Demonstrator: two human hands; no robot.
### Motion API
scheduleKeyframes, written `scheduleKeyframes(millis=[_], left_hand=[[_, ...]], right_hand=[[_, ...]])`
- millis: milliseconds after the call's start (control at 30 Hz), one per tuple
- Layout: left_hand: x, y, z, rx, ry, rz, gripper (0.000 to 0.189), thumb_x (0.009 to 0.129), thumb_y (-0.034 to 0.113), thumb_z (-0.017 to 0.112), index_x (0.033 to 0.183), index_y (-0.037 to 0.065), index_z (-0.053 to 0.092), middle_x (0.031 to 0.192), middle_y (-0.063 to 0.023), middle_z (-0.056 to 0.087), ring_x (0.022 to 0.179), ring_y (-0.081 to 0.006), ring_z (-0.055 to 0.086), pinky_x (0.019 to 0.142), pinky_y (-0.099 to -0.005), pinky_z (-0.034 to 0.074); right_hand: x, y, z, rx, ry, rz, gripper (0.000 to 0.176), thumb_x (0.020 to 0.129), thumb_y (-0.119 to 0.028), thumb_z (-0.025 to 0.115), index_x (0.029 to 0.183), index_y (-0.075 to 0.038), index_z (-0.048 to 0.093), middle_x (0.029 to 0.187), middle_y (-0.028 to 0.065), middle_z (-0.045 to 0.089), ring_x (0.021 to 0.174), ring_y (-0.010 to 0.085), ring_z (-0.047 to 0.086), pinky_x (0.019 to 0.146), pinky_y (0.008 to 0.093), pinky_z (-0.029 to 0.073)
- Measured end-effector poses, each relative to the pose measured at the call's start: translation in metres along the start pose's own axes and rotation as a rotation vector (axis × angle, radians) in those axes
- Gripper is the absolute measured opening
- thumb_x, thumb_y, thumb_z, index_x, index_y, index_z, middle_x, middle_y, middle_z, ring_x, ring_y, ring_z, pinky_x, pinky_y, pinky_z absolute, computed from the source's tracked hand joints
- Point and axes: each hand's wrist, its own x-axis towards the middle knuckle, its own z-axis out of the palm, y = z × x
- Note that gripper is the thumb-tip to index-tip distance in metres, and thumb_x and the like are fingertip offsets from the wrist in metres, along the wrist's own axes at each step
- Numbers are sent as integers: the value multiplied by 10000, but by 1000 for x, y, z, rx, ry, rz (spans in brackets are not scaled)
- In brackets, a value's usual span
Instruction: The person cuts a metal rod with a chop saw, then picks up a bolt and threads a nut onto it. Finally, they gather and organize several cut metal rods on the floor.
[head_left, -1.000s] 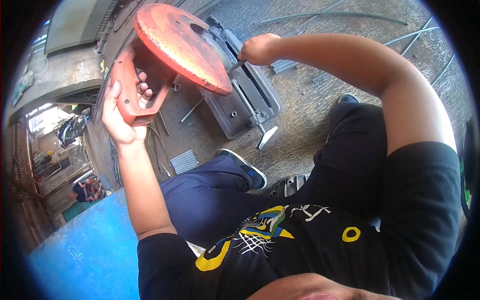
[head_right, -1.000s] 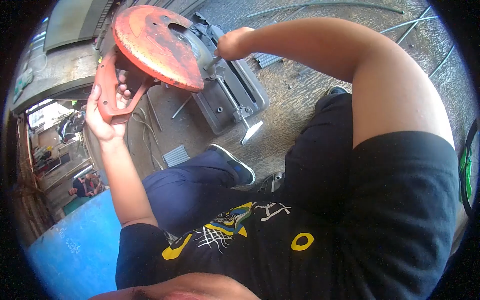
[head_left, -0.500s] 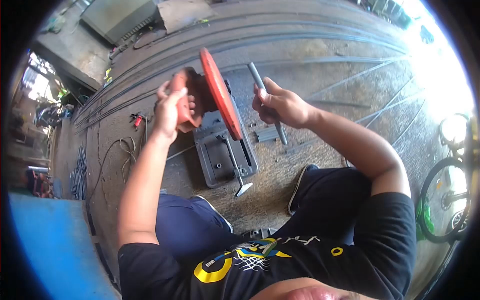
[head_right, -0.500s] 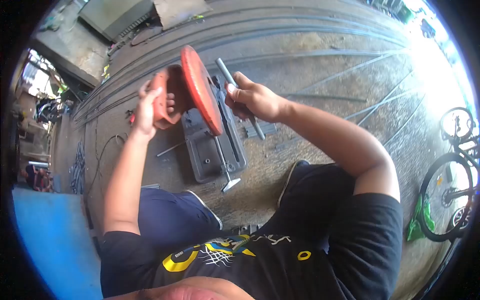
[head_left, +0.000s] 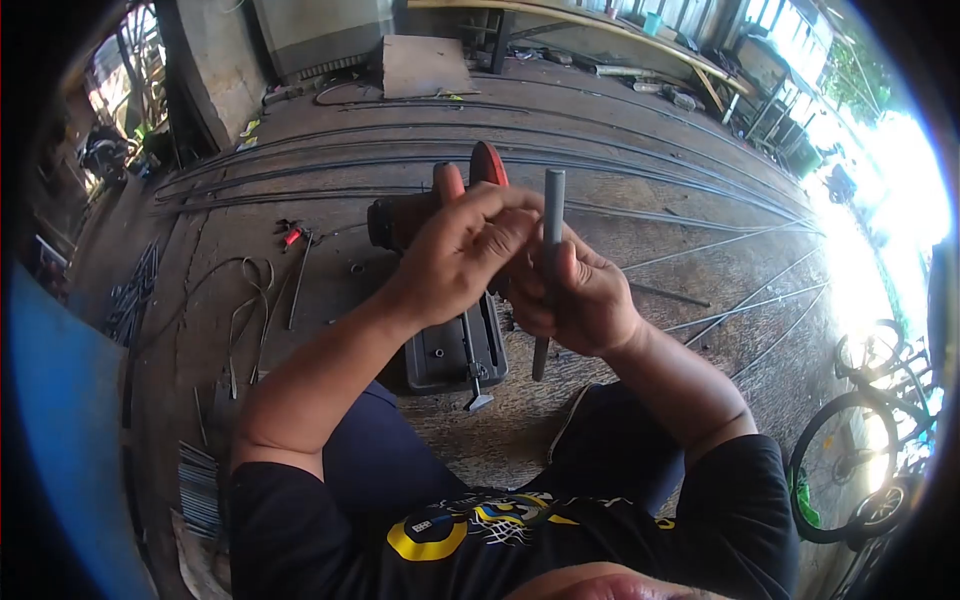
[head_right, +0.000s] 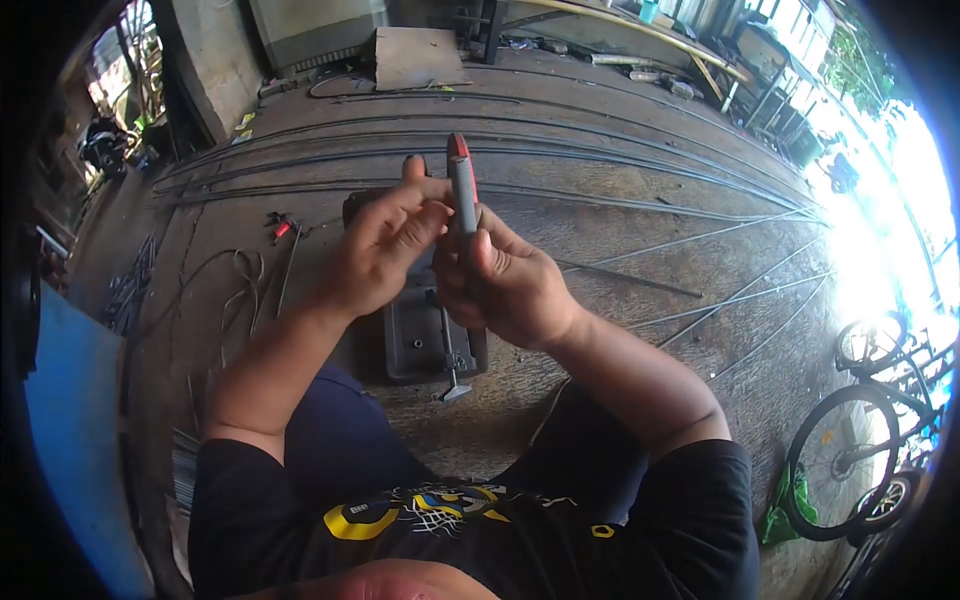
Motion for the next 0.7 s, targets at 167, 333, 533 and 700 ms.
scheduleKeyframes(millis=[167, 333, 533, 700], left_hand=[[-12, 14, -5, -2, -96, 153, 246, 975, 207, 507, 1104, 18, 597, 1030, -41, 555, 928, -109, 550, 823, -247, 445], [-21, 18, 1, -156, -26, 137, 242, 975, 182, 471, 1046, -18, 587, 1063, -59, 555, 747, -64, 561, 664, -211, 532], [-30, 34, 2, -544, 51, -266, 209, 968, 161, 485, 1052, -3, 582, 891, -7, 558, 728, -43, 538, 600, -172, 471], [-7, -10, 0, -204, 167, -134, 258, 950, 200, 532, 1125, 12, 545, 872, 1, 557, 768, -61, 545, 649, -201, 464]], right_hand=[[-5, 13, 22, 40, 6, 10, 375, 925, -425, 518, 1130, -116, 462, 833, 35, 428, 553, 136, 384, 486, 261, 328], [-7, 20, 16, 116, -62, 92, 381, 956, -460, 427, 1159, -140, 469, 846, 38, 455, 619, 167, 460, 529, 276, 361], [1, 26, 8, 37, -89, 60, 418, 981, -428, 373, 1146, -69, 511, 880, 109, 585, 766, 217, 578, 686, 325, 448], [3, 16, -19, -64, 87, 12, 302, 981, -291, 423, 1118, -40, 519, 836, 104, 603, 771, 209, 595, 723, 326, 449]])
